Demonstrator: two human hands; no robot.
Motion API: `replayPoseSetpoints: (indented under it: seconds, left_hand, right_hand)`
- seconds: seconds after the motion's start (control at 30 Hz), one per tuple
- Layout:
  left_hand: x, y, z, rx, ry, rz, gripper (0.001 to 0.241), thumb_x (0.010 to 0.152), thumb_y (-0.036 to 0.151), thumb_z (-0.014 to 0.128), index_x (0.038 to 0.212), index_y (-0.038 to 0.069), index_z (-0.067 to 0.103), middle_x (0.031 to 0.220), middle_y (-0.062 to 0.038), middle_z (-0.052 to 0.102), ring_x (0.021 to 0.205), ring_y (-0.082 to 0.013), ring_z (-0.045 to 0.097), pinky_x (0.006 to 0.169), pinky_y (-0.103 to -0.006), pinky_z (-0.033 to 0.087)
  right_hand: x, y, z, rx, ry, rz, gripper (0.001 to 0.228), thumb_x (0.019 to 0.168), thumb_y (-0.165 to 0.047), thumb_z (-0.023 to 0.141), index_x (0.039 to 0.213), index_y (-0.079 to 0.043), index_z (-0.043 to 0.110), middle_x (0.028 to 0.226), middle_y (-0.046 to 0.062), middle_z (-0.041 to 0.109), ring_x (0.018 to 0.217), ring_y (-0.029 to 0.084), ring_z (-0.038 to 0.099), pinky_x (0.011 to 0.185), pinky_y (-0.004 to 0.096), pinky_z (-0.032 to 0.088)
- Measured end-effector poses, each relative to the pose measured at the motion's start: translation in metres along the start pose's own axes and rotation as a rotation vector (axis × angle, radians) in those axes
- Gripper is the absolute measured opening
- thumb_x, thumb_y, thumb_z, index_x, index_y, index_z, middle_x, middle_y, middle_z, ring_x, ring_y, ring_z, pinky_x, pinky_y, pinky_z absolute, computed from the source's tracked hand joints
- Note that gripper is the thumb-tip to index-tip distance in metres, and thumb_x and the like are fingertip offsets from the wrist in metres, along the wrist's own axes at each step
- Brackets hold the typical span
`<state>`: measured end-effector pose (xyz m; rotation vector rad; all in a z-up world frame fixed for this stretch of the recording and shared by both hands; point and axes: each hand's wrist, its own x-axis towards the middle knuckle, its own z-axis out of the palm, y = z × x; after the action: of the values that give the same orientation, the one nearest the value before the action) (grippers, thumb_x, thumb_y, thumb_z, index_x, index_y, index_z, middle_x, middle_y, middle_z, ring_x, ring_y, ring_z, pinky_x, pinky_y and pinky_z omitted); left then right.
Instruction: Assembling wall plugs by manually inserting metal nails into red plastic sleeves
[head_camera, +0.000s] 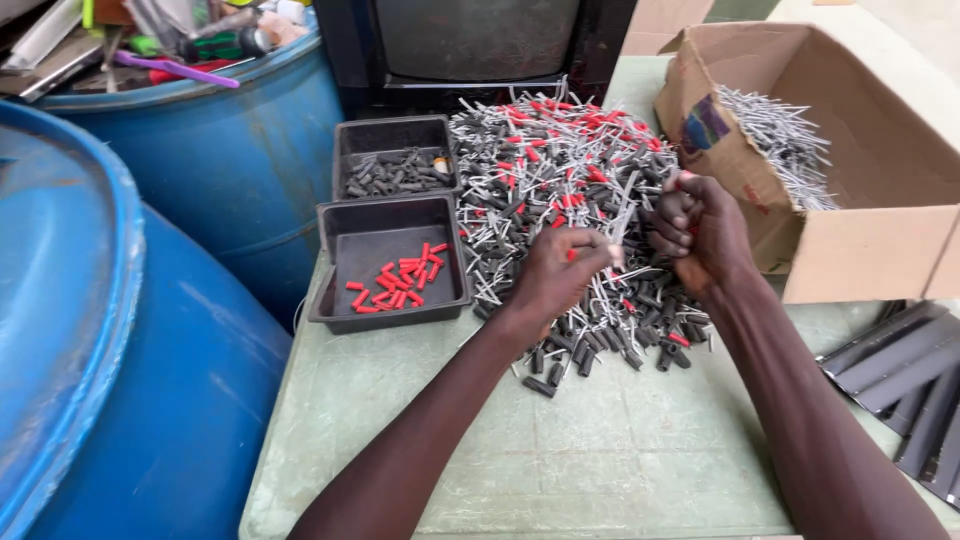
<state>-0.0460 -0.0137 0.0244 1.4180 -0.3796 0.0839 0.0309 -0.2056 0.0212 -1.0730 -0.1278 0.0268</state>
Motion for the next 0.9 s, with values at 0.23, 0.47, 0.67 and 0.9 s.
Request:
replayPoseSetpoints:
  seconds: [0.23, 0.47, 0.67, 0.9]
  left_hand:
    - [0.029, -0.023, -0.027, 0.4, 0.071, 0.062, 0.008, 0.078, 0.012, 0.067, 0.07, 0.011, 0.071, 0.04, 0.01, 0.024, 0.042, -0.0024, 0.022, 0.045, -0.0212, 0.021]
    - [0.03, -0.014, -0.029, 0.361, 0.165, -0.022, 0.019, 0.089, 0.026, 0.064, 0.096, 0.008, 0.068, 0.061, -0.004, 0.05, 0.056, -0.0178, 0.048, 0.057, -0.0318, 0.04]
    - [0.045, -0.05, -0.03, -0.66, 0.198, -0.271, 0.042, 0.101, 0.038, 0.046, 0.117, 0.001, 0.058, 0.077, -0.003, 0.053, 0.068, -0.0131, 0.057, 0.058, -0.0215, 0.045]
    - [0.029, -0.03, -0.007, -0.826, 0.116, -0.087, 0.059, 0.102, 0.049, 0.043, 0.134, -0.001, 0.05, 0.125, -0.017, 0.061, 0.111, -0.0211, 0.062, 0.096, -0.028, 0.05]
  right_hand:
    - [-0.018, 0.01, 0.027, -0.022, -0.028, 0.014, 0.027, 0.096, -0.031, 0.05, 0.083, -0.008, 0.056, 0.052, 0.0, 0.034, 0.034, 0.003, 0.028, 0.029, 0.013, 0.023]
    - [-0.022, 0.02, 0.033, -0.234, -0.108, -0.134, 0.027, 0.102, -0.022, 0.053, 0.085, -0.001, 0.059, 0.047, -0.001, 0.029, 0.033, 0.004, 0.023, 0.029, 0.016, 0.022]
    - [-0.036, 0.021, 0.05, -0.435, -0.202, -0.267, 0.013, 0.1, -0.012, 0.058, 0.097, 0.001, 0.062, 0.045, -0.002, 0.035, 0.036, 0.003, 0.027, 0.034, 0.016, 0.022]
    - [-0.054, 0.024, 0.077, -1.015, -0.247, -0.517, 0.027, 0.094, -0.023, 0.068, 0.108, -0.003, 0.057, 0.046, 0.01, 0.051, 0.039, 0.022, 0.045, 0.046, 0.033, 0.036]
